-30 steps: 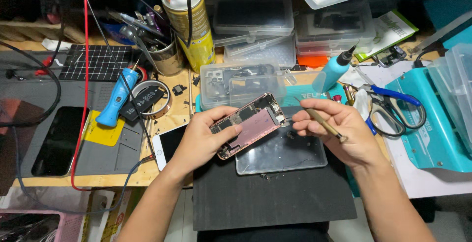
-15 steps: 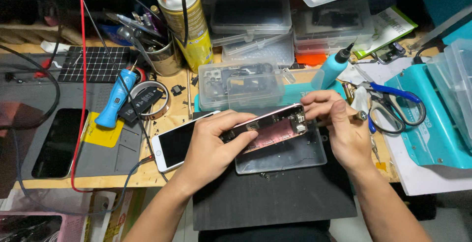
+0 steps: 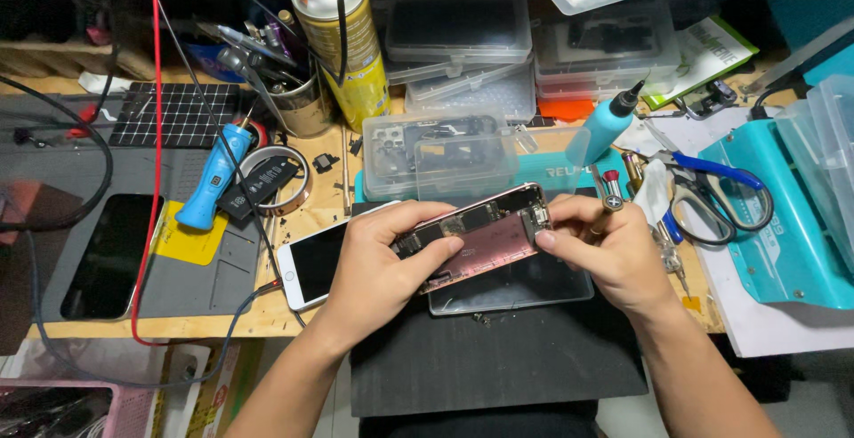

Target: The person uses a small screwdriver to remove screws from a disassembled smartphone chassis on a workbench. They place the removed screws into a clear plastic parts box and continue unscrewing additional fasteners from the device.

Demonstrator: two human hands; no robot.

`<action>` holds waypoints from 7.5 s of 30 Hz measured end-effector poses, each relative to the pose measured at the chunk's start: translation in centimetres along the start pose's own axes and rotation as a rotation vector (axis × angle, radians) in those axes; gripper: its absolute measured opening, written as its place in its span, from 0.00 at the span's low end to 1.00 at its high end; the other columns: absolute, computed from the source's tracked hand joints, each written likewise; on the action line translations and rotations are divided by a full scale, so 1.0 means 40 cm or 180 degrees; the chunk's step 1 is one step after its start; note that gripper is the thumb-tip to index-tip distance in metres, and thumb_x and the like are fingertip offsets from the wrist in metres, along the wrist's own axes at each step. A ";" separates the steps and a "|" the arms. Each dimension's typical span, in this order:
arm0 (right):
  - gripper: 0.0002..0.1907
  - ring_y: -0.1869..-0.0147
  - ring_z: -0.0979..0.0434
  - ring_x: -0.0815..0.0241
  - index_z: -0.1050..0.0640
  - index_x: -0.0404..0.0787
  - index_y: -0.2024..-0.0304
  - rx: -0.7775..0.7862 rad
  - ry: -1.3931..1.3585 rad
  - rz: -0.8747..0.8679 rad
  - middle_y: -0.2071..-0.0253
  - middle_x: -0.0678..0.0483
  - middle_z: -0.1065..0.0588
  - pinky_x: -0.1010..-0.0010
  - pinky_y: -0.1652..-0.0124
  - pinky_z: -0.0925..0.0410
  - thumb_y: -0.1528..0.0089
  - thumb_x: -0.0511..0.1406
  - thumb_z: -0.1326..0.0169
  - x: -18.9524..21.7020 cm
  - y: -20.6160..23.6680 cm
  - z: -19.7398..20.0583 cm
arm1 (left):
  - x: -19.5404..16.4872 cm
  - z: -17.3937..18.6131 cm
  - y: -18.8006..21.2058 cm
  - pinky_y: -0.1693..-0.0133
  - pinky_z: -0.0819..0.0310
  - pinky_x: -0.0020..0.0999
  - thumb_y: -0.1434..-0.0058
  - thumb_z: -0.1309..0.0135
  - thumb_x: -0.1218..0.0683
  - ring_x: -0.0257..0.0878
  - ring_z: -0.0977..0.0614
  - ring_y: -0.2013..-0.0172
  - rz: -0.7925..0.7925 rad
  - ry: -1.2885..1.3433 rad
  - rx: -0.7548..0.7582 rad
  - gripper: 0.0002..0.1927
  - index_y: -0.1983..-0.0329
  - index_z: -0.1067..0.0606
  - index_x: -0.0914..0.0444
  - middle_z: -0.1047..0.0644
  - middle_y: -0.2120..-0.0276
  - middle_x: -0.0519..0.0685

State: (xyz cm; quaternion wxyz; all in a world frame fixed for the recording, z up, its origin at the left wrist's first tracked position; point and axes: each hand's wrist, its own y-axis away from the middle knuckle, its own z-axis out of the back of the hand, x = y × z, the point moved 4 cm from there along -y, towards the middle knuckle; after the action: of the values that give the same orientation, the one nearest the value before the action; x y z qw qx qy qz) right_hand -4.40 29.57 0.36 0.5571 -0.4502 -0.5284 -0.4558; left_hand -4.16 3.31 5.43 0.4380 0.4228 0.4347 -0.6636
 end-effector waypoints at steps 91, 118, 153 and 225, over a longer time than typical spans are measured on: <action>0.09 0.48 0.18 0.57 0.26 0.32 0.51 -0.0360 -0.0005 0.0461 0.52 0.45 0.21 0.66 0.46 0.24 0.34 0.24 0.46 0.001 0.013 0.057 | 0.000 0.047 0.015 0.48 0.29 0.46 0.52 0.29 0.50 0.55 0.23 0.49 -0.1157 -0.2305 -0.0173 0.42 0.36 0.31 0.71 0.27 0.47 0.57; 0.10 0.57 0.19 0.65 0.23 0.31 0.52 -0.0577 0.0605 0.0280 0.58 0.49 0.19 0.77 0.58 0.27 0.37 0.26 0.42 -0.021 0.041 0.054 | -0.006 -0.068 0.018 0.45 0.34 0.45 0.50 0.32 0.52 0.53 0.24 0.46 -0.1274 -0.1802 0.0773 0.31 0.45 0.25 0.70 0.24 0.49 0.57; 0.08 0.59 0.18 0.54 0.26 0.27 0.53 -0.0910 -0.0676 0.0697 0.59 0.41 0.22 0.64 0.58 0.21 0.34 0.22 0.44 0.058 0.095 0.034 | -0.093 -0.143 0.027 0.62 0.25 0.36 0.39 0.34 0.60 0.45 0.17 0.66 -0.2010 -0.1269 -0.0148 0.07 0.61 0.22 0.63 0.19 0.64 0.49; 0.31 0.49 0.15 0.56 0.37 0.33 0.34 -0.0253 0.1666 0.1492 0.53 0.43 0.20 0.69 0.52 0.20 0.37 0.23 0.41 0.009 0.036 -0.095 | 0.040 -0.070 0.028 0.48 0.37 0.46 0.56 0.29 0.52 0.50 0.26 0.46 -0.0924 -0.1769 0.0471 0.37 0.43 0.27 0.66 0.25 0.49 0.54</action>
State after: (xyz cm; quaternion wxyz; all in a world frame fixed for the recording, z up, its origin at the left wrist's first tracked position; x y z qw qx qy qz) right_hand -2.32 26.08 0.56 0.7452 -0.4485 -0.2319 -0.4356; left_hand -2.99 5.36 2.96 0.4088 0.1897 0.3049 -0.8390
